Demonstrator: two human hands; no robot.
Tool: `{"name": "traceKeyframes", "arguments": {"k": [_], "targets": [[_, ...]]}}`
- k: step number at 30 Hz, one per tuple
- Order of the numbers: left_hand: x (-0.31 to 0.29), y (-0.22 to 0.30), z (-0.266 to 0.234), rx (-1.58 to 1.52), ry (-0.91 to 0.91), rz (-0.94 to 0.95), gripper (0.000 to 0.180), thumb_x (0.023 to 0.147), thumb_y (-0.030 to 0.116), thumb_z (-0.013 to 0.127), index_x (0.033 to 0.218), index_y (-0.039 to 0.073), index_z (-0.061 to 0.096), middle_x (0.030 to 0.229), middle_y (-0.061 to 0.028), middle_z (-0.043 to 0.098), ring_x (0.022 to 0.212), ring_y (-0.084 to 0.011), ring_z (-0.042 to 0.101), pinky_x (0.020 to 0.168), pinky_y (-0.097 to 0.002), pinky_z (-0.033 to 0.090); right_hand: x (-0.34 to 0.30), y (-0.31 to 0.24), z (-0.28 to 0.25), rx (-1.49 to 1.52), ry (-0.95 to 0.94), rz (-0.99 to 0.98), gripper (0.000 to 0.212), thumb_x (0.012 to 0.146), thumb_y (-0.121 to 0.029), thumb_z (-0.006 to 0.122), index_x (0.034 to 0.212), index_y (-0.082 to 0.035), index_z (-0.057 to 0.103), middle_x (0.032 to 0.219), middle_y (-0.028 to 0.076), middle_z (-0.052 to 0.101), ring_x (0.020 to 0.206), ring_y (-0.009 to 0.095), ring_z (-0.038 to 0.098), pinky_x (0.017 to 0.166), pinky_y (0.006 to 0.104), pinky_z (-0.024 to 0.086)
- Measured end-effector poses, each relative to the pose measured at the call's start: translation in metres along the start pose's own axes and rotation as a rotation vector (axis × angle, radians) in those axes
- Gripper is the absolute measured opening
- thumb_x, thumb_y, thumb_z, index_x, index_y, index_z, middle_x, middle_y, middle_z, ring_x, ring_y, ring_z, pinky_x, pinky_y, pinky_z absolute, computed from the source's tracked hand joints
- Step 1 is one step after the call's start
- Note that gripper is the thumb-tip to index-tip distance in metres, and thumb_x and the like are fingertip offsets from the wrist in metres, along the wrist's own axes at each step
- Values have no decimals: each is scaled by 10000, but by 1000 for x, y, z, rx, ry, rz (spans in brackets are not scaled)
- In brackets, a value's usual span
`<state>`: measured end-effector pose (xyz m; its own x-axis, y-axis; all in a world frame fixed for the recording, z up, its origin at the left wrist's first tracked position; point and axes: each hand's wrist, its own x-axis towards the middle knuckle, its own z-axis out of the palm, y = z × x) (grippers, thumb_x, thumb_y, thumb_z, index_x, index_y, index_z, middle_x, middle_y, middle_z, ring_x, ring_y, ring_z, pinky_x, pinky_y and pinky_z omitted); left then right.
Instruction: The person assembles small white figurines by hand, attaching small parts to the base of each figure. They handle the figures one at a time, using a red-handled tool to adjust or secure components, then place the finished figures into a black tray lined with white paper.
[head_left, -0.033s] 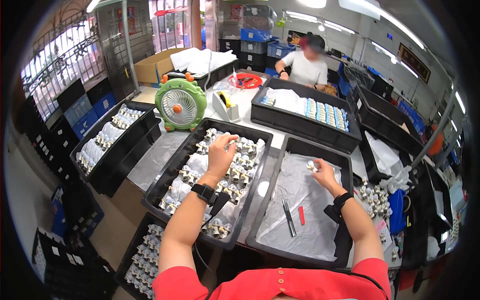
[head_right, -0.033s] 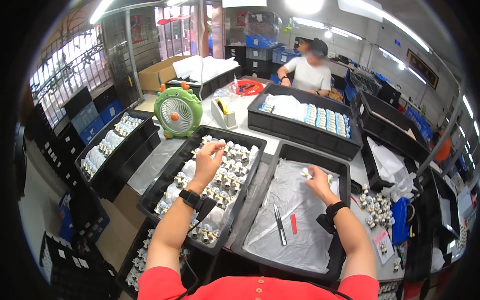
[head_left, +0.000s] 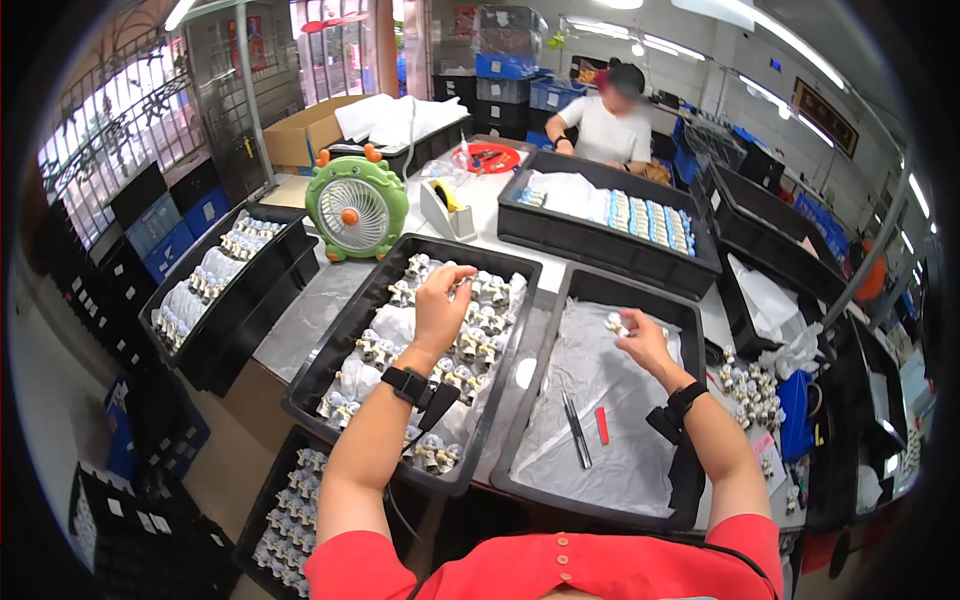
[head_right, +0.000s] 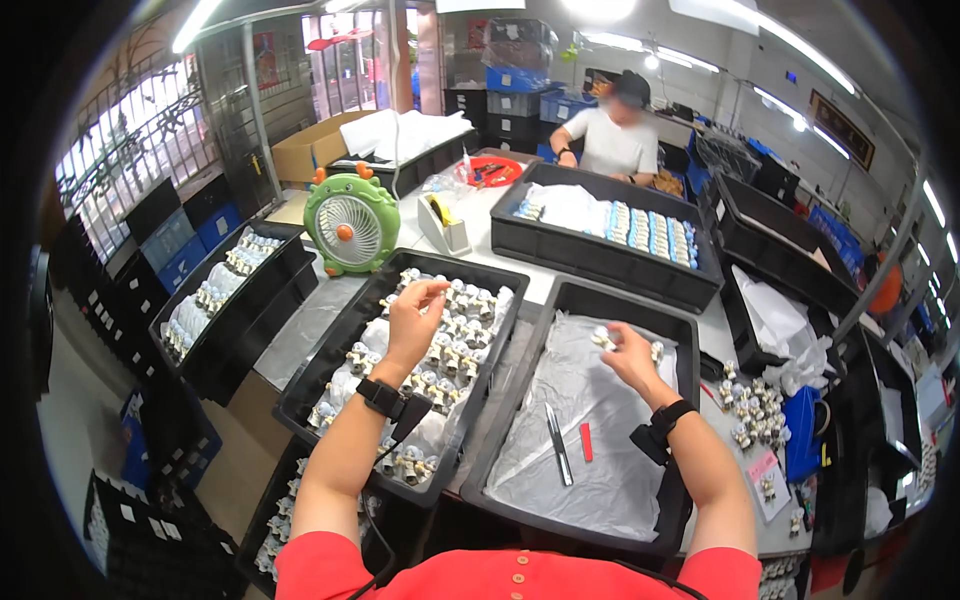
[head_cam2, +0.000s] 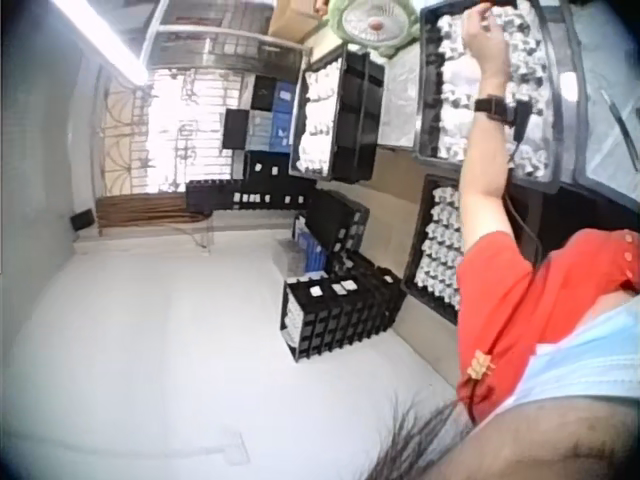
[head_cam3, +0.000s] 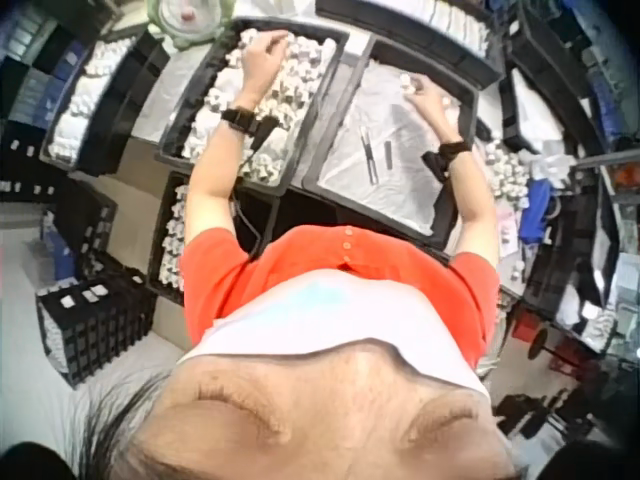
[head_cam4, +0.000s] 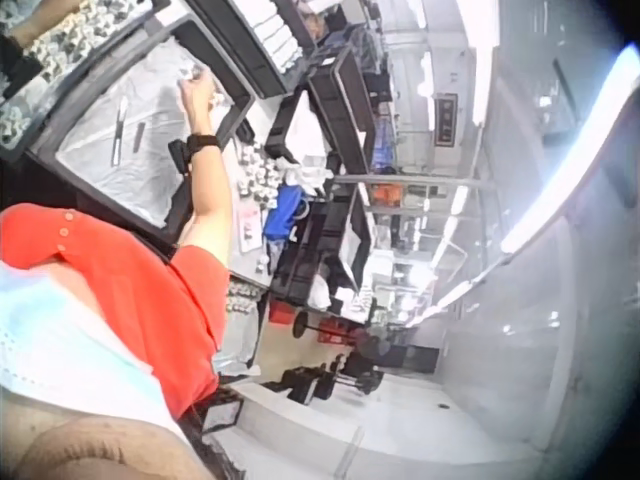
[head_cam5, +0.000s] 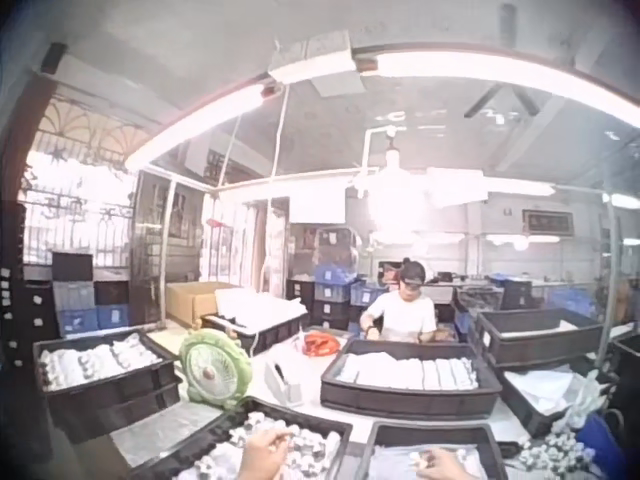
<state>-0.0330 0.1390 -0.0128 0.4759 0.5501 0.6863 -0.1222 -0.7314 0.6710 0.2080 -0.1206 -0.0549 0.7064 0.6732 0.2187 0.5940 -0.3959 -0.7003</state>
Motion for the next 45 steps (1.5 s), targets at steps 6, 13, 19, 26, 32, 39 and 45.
{"name": "traceKeyframes", "arguments": {"k": [6,13,19,26,32,39,45], "targets": [[-21,88,30,-485,-544,-333,399,877,92,559,1261,19,475,1159,-99,559,1025,-151,564,878,-266,444,-56,-91,-13,434,-30,-201,487,708,-80,679,1177,-77,549,909,41,586,803,106,554,695,242,480],[-53,135,58,-853,-586,-515,473,922,157,527,1351,36,369,1280,-101,480,1078,-148,530,895,-280,446,-85,-104,-18,532,79,-364,561,708,-59,749,1217,-76,514,910,15,540,792,82,535,655,221,472],[-65,131,74,-938,-452,-555,447,913,121,540,1329,25,409,1129,-76,532,977,-120,546,852,-260,462,-94,-98,-2,450,163,-450,674,625,-57,797,1233,-77,507,859,42,513,718,125,516,623,245,466],[-74,110,81,-1001,-461,-675,438,917,173,550,1311,28,426,1091,-66,568,938,-126,578,824,-263,482,-94,-89,2,527,39,-335,696,626,-92,805,1250,-78,497,858,35,501,723,124,504,637,248,462],[-72,111,77,-1081,-447,-761,420,924,167,536,1300,15,430,1105,-64,575,967,-123,570,859,-282,484,-95,-84,0,465,-32,-352,747,652,-48,793,1301,-87,425,918,3,468,799,86,470,692,222,424],[-70,115,77,-1051,-400,-787,397,923,147,533,1288,19,440,1101,-54,574,986,-112,560,858,-276,484,-94,-84,3,525,30,-344,659,649,-76,790,1228,-96,477,871,24,513,746,113,490,653,251,440],[-69,113,76,-1064,-376,-813,394,916,135,541,1284,33,445,1085,-47,576,966,-103,559,843,-271,484,-94,-84,0,568,73,-312,634,667,-60,784,1222,-85,478,920,34,547,808,106,528,713,235,468]]}}
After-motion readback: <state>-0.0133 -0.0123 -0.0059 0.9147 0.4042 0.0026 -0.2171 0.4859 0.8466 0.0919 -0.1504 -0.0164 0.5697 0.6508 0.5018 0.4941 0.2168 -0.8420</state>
